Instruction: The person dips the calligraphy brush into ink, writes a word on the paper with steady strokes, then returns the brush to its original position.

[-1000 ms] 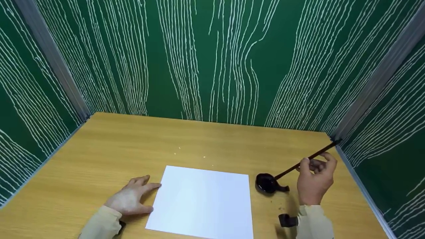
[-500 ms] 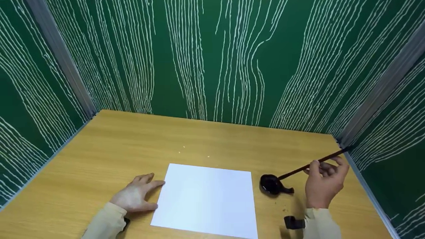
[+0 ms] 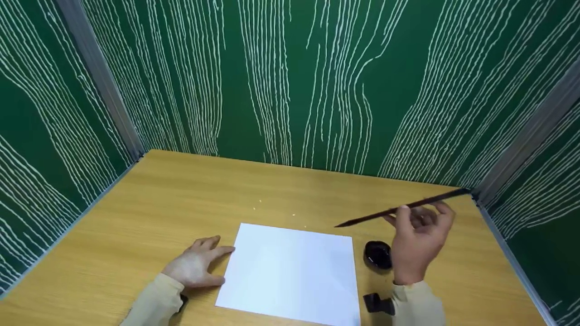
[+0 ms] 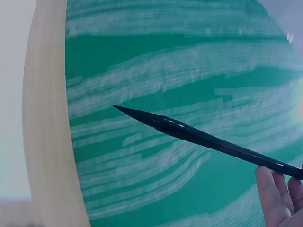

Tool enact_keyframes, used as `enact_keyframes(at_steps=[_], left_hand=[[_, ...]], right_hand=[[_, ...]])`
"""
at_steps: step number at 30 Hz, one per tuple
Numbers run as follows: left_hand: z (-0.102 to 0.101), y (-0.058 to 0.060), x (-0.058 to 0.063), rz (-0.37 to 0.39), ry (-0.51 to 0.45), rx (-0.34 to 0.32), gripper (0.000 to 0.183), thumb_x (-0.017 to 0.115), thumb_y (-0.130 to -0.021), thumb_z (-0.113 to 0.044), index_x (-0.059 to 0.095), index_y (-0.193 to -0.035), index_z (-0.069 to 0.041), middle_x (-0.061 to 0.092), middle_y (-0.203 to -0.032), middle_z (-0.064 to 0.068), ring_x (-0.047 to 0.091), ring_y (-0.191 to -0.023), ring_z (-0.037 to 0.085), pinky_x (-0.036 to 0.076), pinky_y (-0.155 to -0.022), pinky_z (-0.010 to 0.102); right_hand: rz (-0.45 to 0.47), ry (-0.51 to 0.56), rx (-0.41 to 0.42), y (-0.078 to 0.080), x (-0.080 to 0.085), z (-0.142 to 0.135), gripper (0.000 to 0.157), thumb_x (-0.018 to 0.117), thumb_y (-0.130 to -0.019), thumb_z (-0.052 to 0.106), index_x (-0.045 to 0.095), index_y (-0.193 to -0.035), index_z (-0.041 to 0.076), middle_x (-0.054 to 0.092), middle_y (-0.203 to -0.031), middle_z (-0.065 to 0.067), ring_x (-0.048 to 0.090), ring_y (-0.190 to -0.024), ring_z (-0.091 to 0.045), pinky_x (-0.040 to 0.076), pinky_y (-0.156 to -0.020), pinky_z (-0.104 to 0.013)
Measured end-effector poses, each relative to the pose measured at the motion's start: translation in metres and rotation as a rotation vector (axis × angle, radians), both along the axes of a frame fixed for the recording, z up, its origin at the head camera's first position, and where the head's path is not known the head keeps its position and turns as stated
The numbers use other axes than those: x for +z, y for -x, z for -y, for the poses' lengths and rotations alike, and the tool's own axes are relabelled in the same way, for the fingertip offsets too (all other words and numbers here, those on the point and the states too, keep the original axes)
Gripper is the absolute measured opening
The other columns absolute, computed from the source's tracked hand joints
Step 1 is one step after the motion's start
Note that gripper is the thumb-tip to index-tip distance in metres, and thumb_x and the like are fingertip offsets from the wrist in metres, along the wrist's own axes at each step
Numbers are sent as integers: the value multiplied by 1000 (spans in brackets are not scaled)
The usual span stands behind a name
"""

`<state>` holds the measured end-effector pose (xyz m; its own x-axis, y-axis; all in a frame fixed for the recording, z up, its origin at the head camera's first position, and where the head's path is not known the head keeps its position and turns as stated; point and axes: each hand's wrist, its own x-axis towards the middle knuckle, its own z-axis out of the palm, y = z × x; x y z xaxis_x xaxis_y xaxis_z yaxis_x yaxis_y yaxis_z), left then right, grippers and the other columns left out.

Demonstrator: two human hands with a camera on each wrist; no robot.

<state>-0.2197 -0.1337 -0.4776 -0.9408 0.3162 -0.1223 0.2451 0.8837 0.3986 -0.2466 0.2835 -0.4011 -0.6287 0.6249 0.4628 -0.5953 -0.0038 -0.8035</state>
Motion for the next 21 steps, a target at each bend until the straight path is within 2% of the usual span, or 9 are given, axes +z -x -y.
enact_keyframes(at_steps=[7, 12, 17, 21], left_hand=[[0, -1, -2, -19, -8, -1, 75, 79, -80, -36, 58, -150, -18, 43, -162, 28, 39, -148, 54, 34, -119, 74], [-1, -1, -3, -3, 11, 17, 75, 81, -80, -38, 59, -150, -20, 43, -162, 26, 39, -149, 52, 34, -120, 72], [-2, 3, -3, -1, 18, 20, 76, 80, -79, -39, 59, -151, -22, 42, -163, 25, 38, -150, 52, 34, -121, 71], [-2, 4, -4, -13, 26, 24, 76, 80, -79, -40, 60, -150, -22, 44, -163, 25, 39, -149, 51, 35, -120, 71]], right_hand=[[-209, 56, 248, 11, -3, 57, 43, 55, -91, -20, 52, -127, 4, 63, -87, -9, 74, -78, -19, 66, -67, -32], [-215, -21, 362, 15, -10, 99, 42, 58, -93, -18, 53, -127, 6, 67, -90, -8, 74, -81, -17, 66, -73, -31], [-218, -177, 385, 18, -10, 135, 34, 61, -95, -13, 53, -124, 1, 66, -91, -7, 73, -82, -13, 66, -75, -28], [-194, -331, 341, 22, -13, 160, 32, 60, -94, -15, 48, -123, -10, 65, -90, -3, 70, -82, -7, 65, -73, -25]])
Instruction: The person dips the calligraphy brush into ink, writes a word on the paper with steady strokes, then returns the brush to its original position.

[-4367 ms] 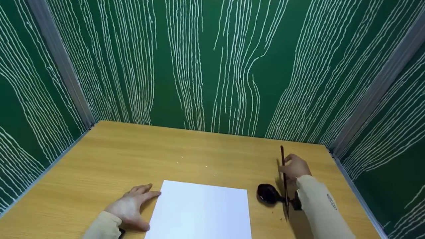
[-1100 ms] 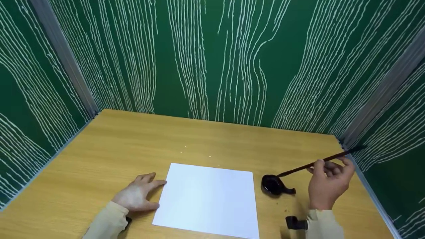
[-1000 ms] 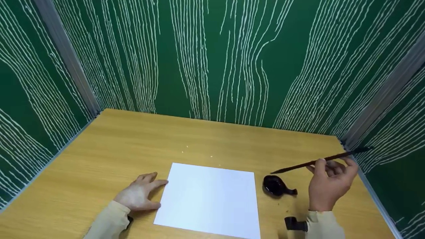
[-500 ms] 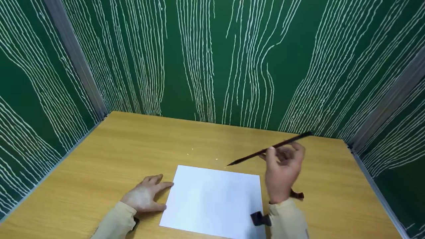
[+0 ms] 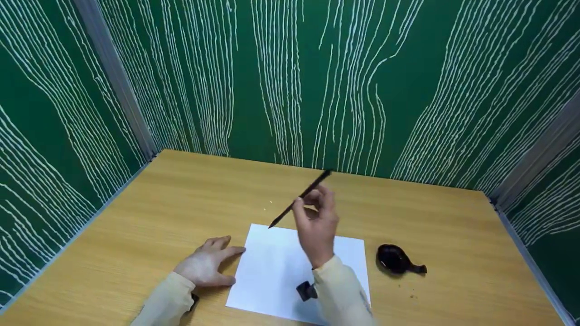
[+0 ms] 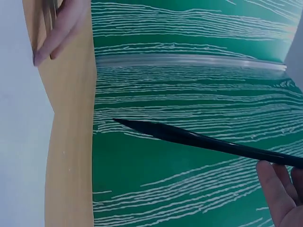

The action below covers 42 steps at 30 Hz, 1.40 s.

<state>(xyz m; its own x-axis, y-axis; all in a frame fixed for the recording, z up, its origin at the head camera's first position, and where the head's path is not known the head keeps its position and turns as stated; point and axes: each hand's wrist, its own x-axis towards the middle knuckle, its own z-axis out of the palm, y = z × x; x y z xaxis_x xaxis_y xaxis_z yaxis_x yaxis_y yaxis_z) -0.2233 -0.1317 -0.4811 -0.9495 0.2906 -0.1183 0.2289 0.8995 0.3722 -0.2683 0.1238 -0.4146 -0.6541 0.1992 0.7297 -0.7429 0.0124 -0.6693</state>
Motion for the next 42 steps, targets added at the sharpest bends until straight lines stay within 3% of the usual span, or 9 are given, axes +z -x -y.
enact_keyframes(at_steps=[3, 7, 13, 23, 29, 42], left_hand=[[-2, 0, -1, 1, 9, 7, 75, 80, -79, -41, 61, -149, -22, 44, -163, 23, 40, -149, 49, 35, -120, 70], [-5, 1, -1, 16, 27, 21, 76, 80, -79, -42, 60, -150, -25, 43, -164, 22, 39, -150, 48, 34, -122, 69], [-9, 2, -1, 11, 24, 8, 77, 80, -78, -42, 60, -150, -26, 44, -163, 21, 40, -150, 46, 35, -121, 69], [-3, 1, 0, 13, 7, 13, 77, 80, -78, -42, 60, -150, -24, 43, -164, 22, 39, -150, 46, 34, -122, 69], [0, 1, 1, 29, 11, 32, 78, 80, -77, -42, 60, -150, -25, 42, -165, 22, 38, -151, 47, 32, -123, 69], [-2, 2, 3, 0, 38, 15, 77, 81, -78, -43, 60, -150, -26, 44, -164, 21, 41, -150, 46, 36, -121, 68]], right_hand=[[24, -121, -70, 2, -5, 12, 33, 59, -94, -15, 48, -125, -10, 63, -90, 0, 68, -83, -3, 64, -73, -21], [84, -196, -92, 3, -14, 20, 35, 60, -96, -12, 50, -128, -4, 63, -91, -7, 68, -84, -1, 63, -74, -19], [136, -203, -54, 6, -29, 25, 36, 59, -96, -11, 52, -130, -2, 64, -92, -17, 68, -84, -1, 62, -75, -18], [149, -239, -27, 8, -40, 39, 31, 61, -97, -9, 52, -125, 1, 67, -93, -20, 68, -89, -3, 62, -79, -17], [181, -275, -35, 8, -43, 45, 33, 62, -97, -9, 52, -126, 4, 70, -95, -18, 68, -92, -2, 61, -81, -16], [145, -310, -61, 10, -51, 45, 34, 65, -95, -10, 54, -124, 4, 70, -93, -15, 69, -91, -3, 61, -79, -16]])
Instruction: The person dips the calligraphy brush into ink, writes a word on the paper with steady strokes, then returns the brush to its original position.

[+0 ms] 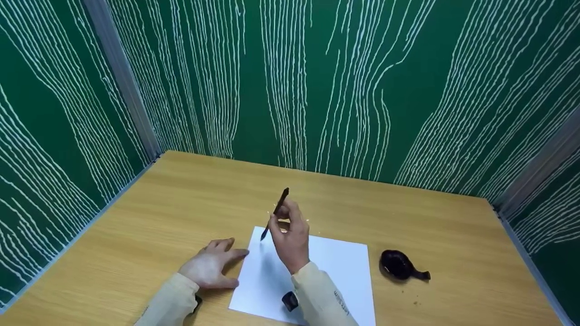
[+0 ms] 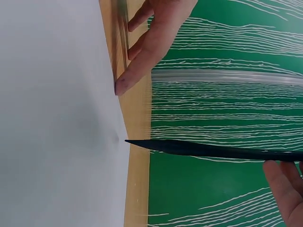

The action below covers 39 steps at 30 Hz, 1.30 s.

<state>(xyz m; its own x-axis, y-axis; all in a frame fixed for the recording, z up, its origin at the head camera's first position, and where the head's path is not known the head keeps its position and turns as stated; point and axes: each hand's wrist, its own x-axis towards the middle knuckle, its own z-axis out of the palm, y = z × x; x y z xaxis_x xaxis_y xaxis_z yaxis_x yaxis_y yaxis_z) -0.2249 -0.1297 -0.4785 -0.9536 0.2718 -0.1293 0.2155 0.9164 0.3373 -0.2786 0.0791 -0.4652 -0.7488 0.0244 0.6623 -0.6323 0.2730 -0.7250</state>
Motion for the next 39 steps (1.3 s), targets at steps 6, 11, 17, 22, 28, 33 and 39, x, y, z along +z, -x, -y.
enact_keyframes(at_steps=[6, 11, 17, 22, 28, 33, 39], left_hand=[[-2, 1, -2, -6, 15, 0, 75, 81, -78, -45, 61, -149, -27, 46, -163, 21, 42, -149, 46, 38, -119, 68], [-2, 1, -1, -2, 12, 1, 76, 81, -78, -45, 61, -149, -28, 46, -163, 21, 42, -149, 45, 37, -120, 68], [-2, 1, -1, -2, 11, 2, 76, 82, -78, -45, 61, -150, -28, 46, -163, 20, 42, -149, 45, 37, -121, 67], [-2, 1, -1, -1, 15, -2, 76, 82, -78, -45, 60, -150, -28, 46, -163, 20, 42, -149, 45, 37, -121, 67], [0, 1, -1, -1, 18, -9, 77, 81, -78, -45, 60, -150, -28, 45, -163, 20, 42, -148, 45, 38, -120, 66], [1, 0, -1, -31, 8, -22, 76, 80, -77, -44, 61, -149, -26, 47, -161, 22, 43, -147, 46, 39, -118, 69], [2, 1, -1, -35, 20, -22, 76, 81, -78, -44, 60, -149, -26, 47, -161, 22, 43, -147, 46, 39, -117, 69]], right_hand=[[-4, -30, -31, 0, -4, -1, 34, 67, -95, -10, 55, -125, 1, 70, -94, -14, 69, -91, -3, 59, -80, -14], [10, -25, -29, 0, -4, -2, 36, 67, -95, -10, 55, -126, 3, 70, -95, -14, 68, -91, -3, 60, -80, -15], [24, -25, -22, 0, -2, -2, 36, 66, -95, -10, 54, -127, 3, 70, -96, -14, 70, -91, -7, 60, -80, -15], [44, -30, -22, -1, -2, -1, 35, 66, -95, -9, 55, -127, 1, 71, -96, -13, 72, -91, -12, 60, -80, -15], [34, -29, -27, -1, -1, 0, 35, 65, -94, -11, 55, -125, 2, 72, -92, -13, 73, -86, -16, 60, -77, -15], [22, -29, -38, 0, -1, 1, 34, 64, -92, -12, 55, -123, 0, 71, -91, -14, 68, -84, -2, 59, -74, -14], [17, -31, -30, -1, -1, 2, 35, 63, -91, -12, 56, -123, 0, 71, -89, -13, 67, -82, 1, 60, -72, -15]])
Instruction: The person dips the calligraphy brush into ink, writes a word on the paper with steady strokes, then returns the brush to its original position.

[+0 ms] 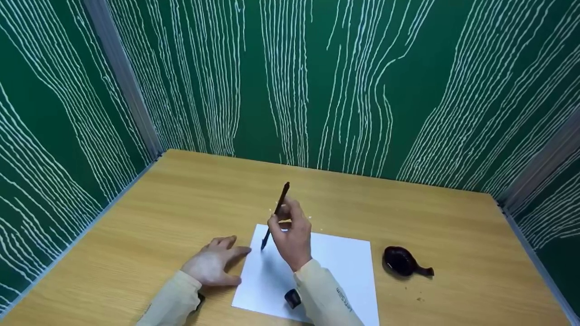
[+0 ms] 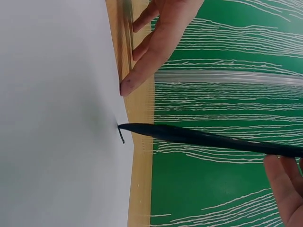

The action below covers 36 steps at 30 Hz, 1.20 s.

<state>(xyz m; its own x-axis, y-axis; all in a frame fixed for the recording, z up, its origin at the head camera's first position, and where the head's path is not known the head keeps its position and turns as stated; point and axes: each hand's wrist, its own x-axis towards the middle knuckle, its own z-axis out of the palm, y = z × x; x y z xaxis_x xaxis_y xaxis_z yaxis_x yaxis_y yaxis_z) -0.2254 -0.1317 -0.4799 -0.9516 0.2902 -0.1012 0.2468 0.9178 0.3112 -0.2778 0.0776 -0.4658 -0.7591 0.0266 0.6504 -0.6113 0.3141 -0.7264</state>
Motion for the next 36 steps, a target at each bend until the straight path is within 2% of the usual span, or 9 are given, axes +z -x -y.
enact_keyframes(at_steps=[14, 18, 25, 36], left_hand=[[0, -1, 0, 5, 6, 17, 77, 81, -78, -44, 60, -150, -26, 46, -162, 22, 43, -148, 46, 39, -119, 68], [0, -1, -1, 5, 9, 14, 78, 81, -78, -44, 59, -150, -26, 46, -162, 22, 43, -148, 46, 39, -119, 69], [1, 0, -2, 25, -19, 7, 77, 80, -78, -42, 60, -150, -24, 45, -162, 22, 41, -149, 47, 37, -119, 70], [0, 0, -2, 36, -12, 13, 77, 81, -78, -43, 60, -150, -25, 44, -164, 22, 41, -150, 46, 36, -121, 69]], right_hand=[[62, 16, 106, -5, 9, -2, 37, 63, -89, -13, 58, -121, 3, 68, -82, -11, 67, -73, -6, 63, -64, -23], [45, 50, 94, -4, 10, -3, 34, 62, -90, -12, 57, -121, 1, 67, -83, -12, 67, -73, -6, 63, -65, -23], [-62, 99, 24, 5, 5, -7, 32, 59, -94, -13, 52, -123, -4, 66, -87, -18, 68, -81, -2, 62, -72, -16], [-3, 57, 25, 9, -2, -8, 31, 61, -95, -11, 52, -123, 0, 71, -90, -18, 70, -83, -1, 62, -75, -16]])
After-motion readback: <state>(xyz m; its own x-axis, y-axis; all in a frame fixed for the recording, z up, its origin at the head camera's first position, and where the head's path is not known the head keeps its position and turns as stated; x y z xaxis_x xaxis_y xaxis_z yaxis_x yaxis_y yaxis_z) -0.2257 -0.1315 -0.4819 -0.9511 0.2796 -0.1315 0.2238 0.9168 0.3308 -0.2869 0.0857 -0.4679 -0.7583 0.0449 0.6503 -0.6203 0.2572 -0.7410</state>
